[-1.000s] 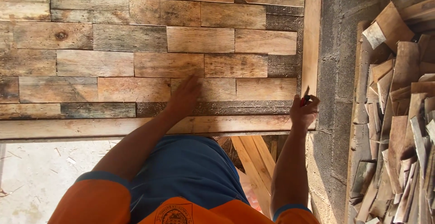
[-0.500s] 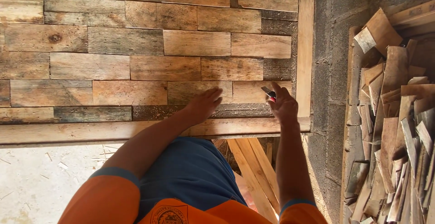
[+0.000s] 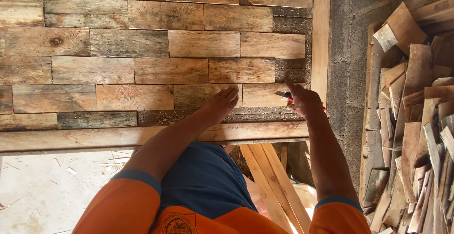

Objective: Fitting and cutting small wood slats to assemble a decorative wood panel.

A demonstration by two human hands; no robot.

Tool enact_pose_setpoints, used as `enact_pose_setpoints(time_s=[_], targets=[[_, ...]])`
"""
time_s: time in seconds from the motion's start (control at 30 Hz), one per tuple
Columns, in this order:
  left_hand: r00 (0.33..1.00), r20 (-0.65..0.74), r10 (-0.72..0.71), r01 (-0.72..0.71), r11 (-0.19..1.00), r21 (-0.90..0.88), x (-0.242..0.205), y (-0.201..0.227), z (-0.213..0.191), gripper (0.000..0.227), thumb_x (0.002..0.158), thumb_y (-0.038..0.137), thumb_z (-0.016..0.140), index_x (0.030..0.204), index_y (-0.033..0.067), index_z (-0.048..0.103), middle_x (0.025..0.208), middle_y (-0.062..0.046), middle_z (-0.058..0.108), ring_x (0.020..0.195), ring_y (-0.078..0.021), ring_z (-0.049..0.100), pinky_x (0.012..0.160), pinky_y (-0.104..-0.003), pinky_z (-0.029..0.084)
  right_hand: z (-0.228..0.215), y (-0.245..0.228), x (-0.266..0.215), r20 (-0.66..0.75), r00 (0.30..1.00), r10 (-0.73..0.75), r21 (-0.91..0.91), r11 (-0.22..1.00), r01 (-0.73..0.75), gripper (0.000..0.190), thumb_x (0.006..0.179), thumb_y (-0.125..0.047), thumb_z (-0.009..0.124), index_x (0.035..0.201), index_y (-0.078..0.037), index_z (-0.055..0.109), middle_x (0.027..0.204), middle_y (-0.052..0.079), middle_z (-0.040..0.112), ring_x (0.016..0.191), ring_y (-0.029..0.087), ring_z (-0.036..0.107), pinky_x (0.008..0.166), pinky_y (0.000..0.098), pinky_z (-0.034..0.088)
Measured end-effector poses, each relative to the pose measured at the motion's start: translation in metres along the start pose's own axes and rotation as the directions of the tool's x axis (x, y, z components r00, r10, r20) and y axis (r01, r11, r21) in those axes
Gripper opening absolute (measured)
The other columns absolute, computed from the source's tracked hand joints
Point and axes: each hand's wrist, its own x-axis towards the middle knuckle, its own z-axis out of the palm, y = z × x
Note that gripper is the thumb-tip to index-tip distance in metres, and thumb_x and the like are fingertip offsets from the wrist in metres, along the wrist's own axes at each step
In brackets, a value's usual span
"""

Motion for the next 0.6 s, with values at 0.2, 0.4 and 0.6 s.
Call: enact_pose_setpoints(time_s=[0.2, 0.4, 0.6], targets=[[0.999, 0.043, -0.017, 0.015, 0.998, 0.065, 0.008, 0.004, -0.009, 0.061, 0.107, 0.027, 0.051, 0.160, 0.0031, 0.034, 0.158, -0.021, 0.031, 0.150, -0.0363, 0.031, 0.121, -0.042, 0.038, 0.027, 0.025, 0.008, -0.134, 0.984, -0.119, -0.019, 0.993, 0.117, 0.098, 0.080, -0.023, 0.088, 0.160, -0.029, 0.033, 0.128, 0.010, 0.069, 0.096, 0.025, 0.074, 0.087, 0.0359, 0.063], [0.988, 0.153, -0.015, 0.000, 0.995, 0.096, 0.013, 0.008, -0.036, 0.071, 0.101, 0.023, 0.057, 0.164, 0.0141, 0.027, 0.158, -0.021, 0.030, 0.139, -0.0385, 0.036, 0.106, -0.044, 0.048, 0.031, 0.035, 0.008, -0.086, 0.994, -0.072, 0.000, 0.997, 0.072, 0.095, 0.082, -0.018, 0.087, 0.161, -0.030, 0.034, 0.119, 0.007, 0.072, 0.092, 0.022, 0.074, 0.081, 0.0347, 0.063], [0.978, 0.203, -0.039, 0.028, 0.998, 0.057, 0.023, 0.012, -0.033, 0.071, 0.103, 0.021, 0.056, 0.166, 0.0188, 0.025, 0.161, -0.021, 0.029, 0.135, -0.0375, 0.040, 0.089, -0.041, 0.056, 0.034, 0.044, 0.007, -0.123, 0.992, -0.039, 0.020, 0.999, 0.042, 0.095, 0.086, -0.016, 0.085, 0.163, -0.037, 0.033, 0.110, 0.008, 0.072, 0.083, 0.021, 0.073, 0.077, 0.0317, 0.065]])
